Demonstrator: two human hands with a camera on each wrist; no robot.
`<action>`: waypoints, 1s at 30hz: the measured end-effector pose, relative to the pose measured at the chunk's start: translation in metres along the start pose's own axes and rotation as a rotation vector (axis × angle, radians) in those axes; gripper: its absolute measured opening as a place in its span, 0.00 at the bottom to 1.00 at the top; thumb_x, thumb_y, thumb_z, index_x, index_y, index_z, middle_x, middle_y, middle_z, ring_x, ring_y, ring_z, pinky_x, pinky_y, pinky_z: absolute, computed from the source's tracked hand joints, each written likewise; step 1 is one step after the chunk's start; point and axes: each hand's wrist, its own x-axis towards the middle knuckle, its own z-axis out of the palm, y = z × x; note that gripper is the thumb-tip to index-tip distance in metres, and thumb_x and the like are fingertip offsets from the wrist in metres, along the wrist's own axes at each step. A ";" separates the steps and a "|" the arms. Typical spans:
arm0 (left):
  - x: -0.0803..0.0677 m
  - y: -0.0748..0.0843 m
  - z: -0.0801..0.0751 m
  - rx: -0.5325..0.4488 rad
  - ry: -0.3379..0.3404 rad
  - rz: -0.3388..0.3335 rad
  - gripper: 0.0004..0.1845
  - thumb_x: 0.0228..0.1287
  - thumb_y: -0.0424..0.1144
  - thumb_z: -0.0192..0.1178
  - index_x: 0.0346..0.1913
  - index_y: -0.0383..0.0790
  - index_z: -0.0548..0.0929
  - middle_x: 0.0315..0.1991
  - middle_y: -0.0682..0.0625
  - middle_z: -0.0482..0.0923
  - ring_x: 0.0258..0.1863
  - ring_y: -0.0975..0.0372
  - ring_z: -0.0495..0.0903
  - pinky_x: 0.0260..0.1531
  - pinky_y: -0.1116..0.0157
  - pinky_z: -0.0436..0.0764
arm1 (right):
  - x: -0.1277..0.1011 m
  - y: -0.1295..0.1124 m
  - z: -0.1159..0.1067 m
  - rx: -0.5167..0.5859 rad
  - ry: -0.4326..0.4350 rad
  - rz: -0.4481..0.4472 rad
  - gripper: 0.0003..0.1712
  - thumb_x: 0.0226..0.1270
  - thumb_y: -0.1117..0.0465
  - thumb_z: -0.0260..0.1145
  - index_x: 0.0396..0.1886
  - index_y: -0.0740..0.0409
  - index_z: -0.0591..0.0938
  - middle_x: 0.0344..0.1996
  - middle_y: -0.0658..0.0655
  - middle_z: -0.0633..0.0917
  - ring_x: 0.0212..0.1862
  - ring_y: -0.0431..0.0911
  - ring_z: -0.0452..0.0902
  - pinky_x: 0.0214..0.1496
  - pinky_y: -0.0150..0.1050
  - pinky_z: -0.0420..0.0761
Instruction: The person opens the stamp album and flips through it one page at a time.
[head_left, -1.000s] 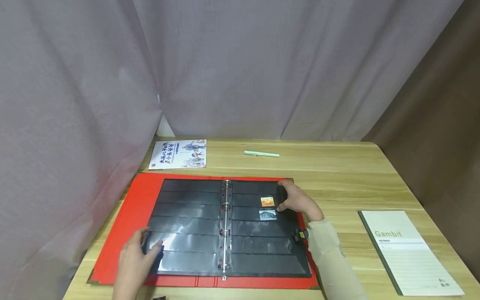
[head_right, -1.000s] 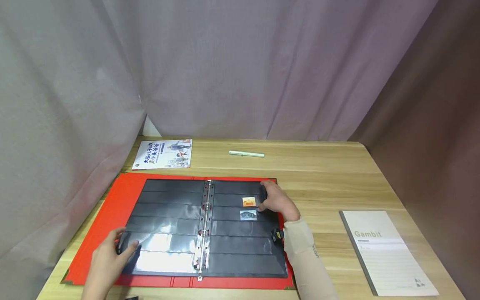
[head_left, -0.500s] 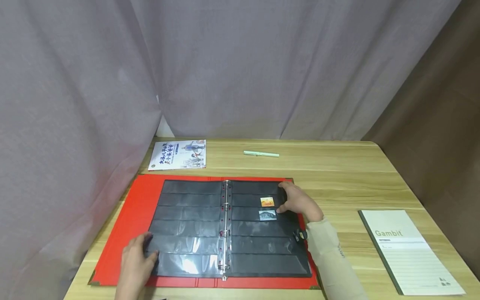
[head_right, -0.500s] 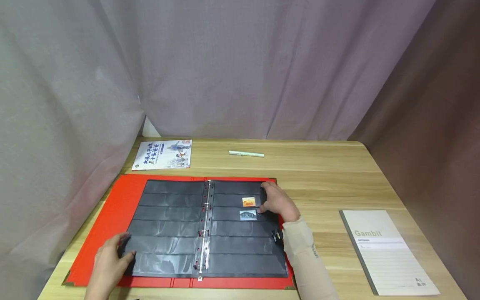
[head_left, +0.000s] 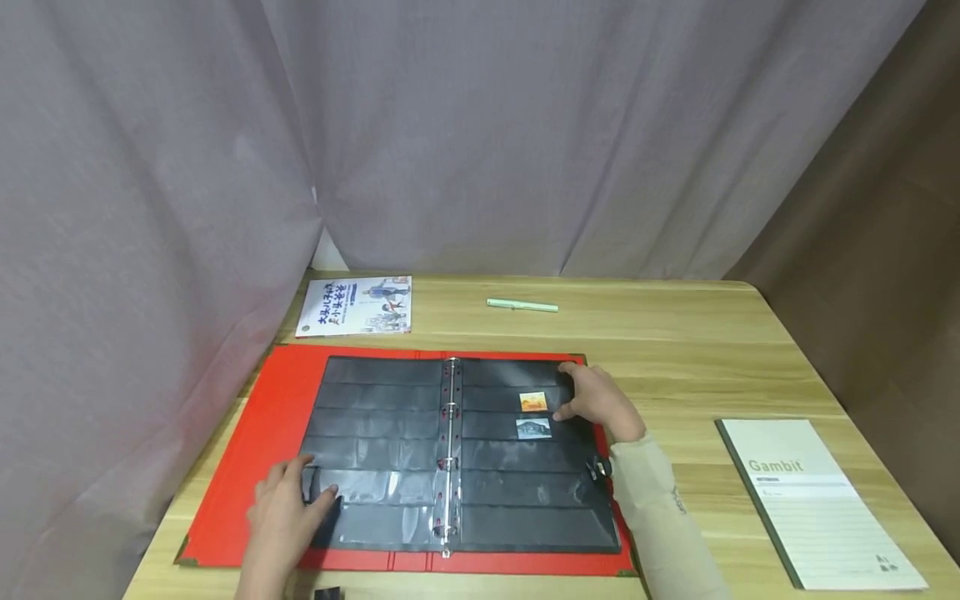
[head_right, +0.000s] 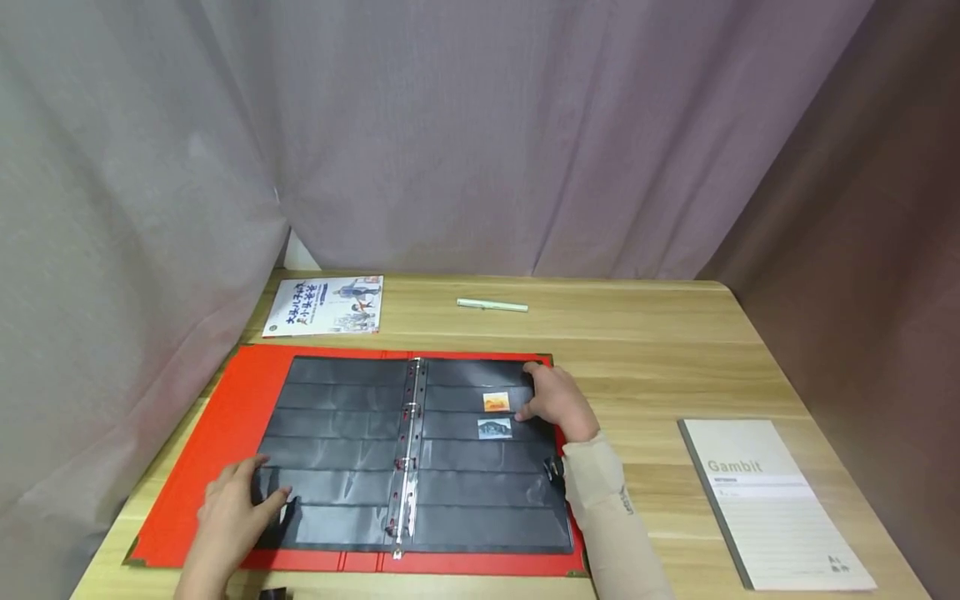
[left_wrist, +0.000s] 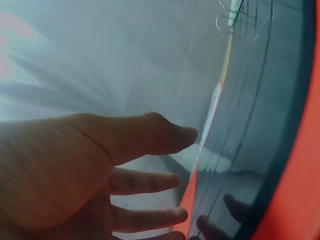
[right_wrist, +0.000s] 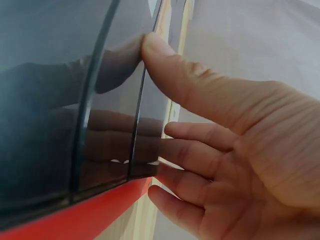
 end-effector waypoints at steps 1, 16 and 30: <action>0.002 0.002 0.001 -0.004 0.004 0.015 0.32 0.59 0.40 0.69 0.64 0.28 0.74 0.60 0.24 0.70 0.58 0.29 0.67 0.47 0.31 0.67 | 0.000 -0.001 0.000 -0.004 0.004 0.003 0.51 0.44 0.61 0.86 0.68 0.69 0.73 0.57 0.72 0.80 0.52 0.60 0.76 0.58 0.57 0.77; 0.015 0.020 0.021 0.018 -0.032 0.163 0.35 0.59 0.40 0.72 0.68 0.34 0.73 0.70 0.25 0.61 0.69 0.30 0.60 0.57 0.23 0.57 | -0.010 -0.013 0.006 -0.078 0.128 -0.025 0.46 0.38 0.65 0.87 0.61 0.72 0.77 0.45 0.70 0.85 0.45 0.61 0.79 0.52 0.57 0.79; 0.020 0.024 0.031 -0.026 -0.160 0.195 0.44 0.57 0.48 0.74 0.74 0.38 0.68 0.76 0.25 0.50 0.72 0.24 0.45 0.59 0.21 0.42 | -0.014 -0.013 0.010 -0.026 0.215 -0.042 0.49 0.39 0.69 0.85 0.65 0.69 0.74 0.48 0.70 0.84 0.46 0.63 0.79 0.52 0.58 0.78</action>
